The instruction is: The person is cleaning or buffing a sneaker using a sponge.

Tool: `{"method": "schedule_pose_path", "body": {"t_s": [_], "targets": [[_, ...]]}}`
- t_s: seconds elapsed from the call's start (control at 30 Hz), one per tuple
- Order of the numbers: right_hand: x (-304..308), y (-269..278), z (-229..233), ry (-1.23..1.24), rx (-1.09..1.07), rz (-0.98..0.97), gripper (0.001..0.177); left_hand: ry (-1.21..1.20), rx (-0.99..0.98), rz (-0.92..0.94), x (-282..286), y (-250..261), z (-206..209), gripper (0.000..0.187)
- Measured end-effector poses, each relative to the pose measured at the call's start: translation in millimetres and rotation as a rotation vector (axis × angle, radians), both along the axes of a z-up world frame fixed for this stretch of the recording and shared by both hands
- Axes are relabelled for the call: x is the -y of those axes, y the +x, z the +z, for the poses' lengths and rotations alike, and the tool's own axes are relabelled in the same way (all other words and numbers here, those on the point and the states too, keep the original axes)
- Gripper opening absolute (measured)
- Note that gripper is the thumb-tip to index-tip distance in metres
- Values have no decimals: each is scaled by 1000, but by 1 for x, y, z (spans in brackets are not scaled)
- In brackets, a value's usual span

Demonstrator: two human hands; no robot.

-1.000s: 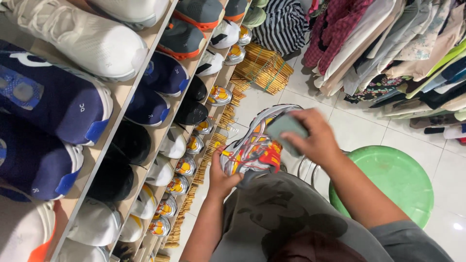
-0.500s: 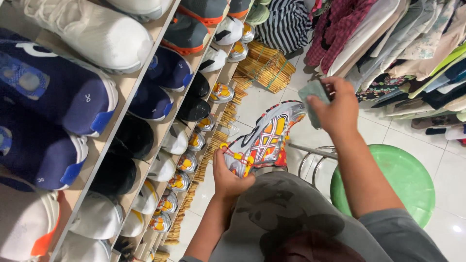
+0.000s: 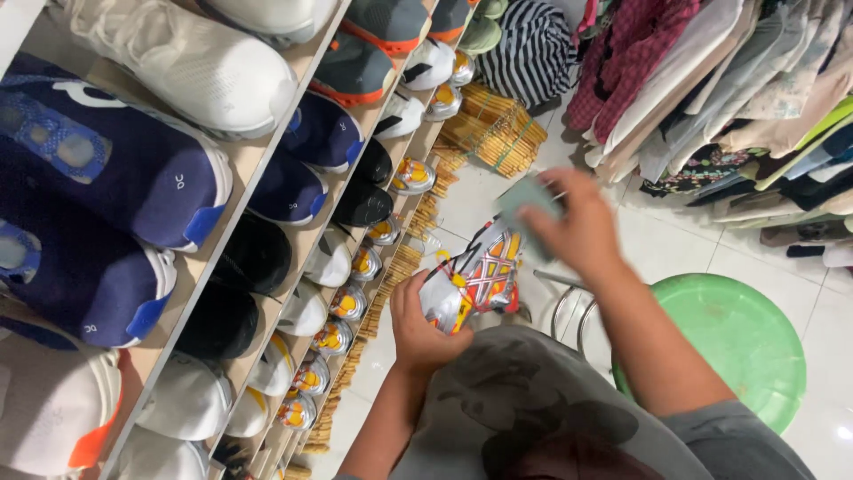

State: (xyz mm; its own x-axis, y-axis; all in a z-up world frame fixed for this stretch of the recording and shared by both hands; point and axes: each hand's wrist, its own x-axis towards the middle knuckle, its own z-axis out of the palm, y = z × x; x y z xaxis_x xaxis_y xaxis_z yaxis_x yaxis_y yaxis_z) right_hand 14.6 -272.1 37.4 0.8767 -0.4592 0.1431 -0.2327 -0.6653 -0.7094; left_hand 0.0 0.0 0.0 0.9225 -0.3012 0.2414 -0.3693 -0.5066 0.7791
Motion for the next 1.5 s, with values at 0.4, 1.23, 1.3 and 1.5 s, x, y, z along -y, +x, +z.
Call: {"method": "schedule_pose_path", "body": {"t_s": [0.4, 1.23, 1.3, 1.5], "targets": [[-1, -2, -25, -208, -103, -81, 44, 105, 150, -2, -24, 24, 0, 87], [-16, 20, -91, 395, -74, -69, 52, -257, -405, 138, -71, 38, -11, 83], [-19, 17, -91, 574, 99, 39, 53, -383, -513, 138, -79, 42, -30, 84], [4, 12, -123, 253, 99, -176, 39, -724, -829, 113, -94, 53, -63, 84]]}}
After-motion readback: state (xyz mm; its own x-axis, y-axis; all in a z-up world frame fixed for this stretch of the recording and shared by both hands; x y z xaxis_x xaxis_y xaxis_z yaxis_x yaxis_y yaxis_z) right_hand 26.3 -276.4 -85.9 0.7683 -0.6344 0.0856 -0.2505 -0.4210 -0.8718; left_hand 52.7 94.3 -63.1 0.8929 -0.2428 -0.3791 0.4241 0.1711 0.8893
